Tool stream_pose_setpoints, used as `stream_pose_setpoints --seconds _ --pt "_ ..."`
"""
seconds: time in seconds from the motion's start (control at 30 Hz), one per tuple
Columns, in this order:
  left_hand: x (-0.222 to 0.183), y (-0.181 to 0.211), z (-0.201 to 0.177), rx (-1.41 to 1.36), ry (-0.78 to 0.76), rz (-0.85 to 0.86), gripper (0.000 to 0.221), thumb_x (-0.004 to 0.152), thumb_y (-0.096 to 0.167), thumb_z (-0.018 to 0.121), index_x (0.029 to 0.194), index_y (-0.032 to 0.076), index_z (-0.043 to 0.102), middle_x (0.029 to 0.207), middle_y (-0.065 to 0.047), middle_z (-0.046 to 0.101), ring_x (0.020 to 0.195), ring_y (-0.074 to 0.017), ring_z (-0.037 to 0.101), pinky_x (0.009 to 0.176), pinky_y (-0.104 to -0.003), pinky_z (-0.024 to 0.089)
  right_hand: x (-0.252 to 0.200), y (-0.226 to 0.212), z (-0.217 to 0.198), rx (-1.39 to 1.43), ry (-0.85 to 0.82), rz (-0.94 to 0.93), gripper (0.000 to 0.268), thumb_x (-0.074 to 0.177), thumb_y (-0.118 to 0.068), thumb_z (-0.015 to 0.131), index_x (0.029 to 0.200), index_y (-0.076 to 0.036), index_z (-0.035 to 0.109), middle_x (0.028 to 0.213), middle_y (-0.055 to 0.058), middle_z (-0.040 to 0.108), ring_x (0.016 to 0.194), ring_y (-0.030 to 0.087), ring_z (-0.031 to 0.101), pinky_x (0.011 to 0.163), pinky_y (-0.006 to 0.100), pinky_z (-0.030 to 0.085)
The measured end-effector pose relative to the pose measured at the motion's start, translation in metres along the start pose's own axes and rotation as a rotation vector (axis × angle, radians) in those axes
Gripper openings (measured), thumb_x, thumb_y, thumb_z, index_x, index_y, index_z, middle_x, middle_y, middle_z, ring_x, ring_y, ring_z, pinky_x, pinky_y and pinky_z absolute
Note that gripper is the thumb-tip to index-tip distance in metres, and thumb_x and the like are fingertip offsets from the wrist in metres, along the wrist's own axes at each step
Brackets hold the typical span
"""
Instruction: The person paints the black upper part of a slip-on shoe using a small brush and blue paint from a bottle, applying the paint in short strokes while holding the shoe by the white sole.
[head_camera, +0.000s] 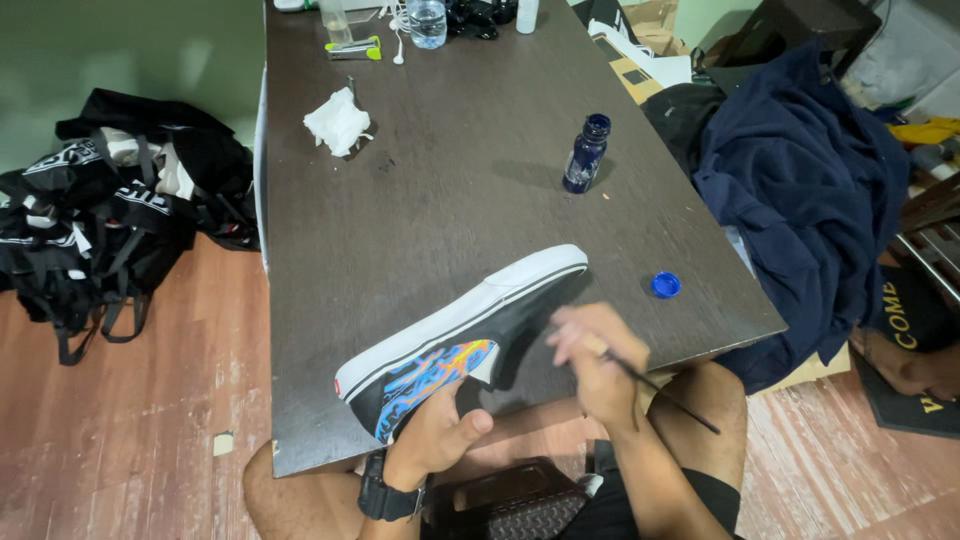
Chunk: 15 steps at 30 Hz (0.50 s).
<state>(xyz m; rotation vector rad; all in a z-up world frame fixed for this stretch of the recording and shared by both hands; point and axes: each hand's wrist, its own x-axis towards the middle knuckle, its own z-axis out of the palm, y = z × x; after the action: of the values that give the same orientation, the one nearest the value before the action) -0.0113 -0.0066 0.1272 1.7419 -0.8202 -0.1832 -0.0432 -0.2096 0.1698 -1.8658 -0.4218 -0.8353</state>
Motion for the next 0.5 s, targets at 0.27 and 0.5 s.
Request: stream_pose_setpoints --seconds 0.27,0.5 --pt "0.000 -0.006 0.003 -0.053 0.011 0.022 0.104 0.082 0.082 0.035 0.136 -0.006 0.043 0.146 -0.019 0.043 0.139 -0.0307 0.036 0.115 -0.043 0.021 -0.007 -0.005 -0.001 0.200 -0.221 0.132 0.015 0.092 -0.011 0.059 0.094 -0.002 0.071 0.078 0.010 0.064 0.056 0.013 0.062 0.060 0.024 0.053" --pt "0.002 0.004 0.001 -0.111 -0.004 0.010 0.105 0.082 0.082 0.036 0.140 -0.006 0.038 0.151 -0.020 0.037 0.143 -0.0319 0.029 0.117 -0.044 0.018 -0.006 0.018 0.007 0.114 0.412 0.384 0.018 0.093 -0.006 0.056 0.104 0.006 0.066 0.080 0.012 0.060 0.053 0.012 0.056 0.067 0.029 0.063"
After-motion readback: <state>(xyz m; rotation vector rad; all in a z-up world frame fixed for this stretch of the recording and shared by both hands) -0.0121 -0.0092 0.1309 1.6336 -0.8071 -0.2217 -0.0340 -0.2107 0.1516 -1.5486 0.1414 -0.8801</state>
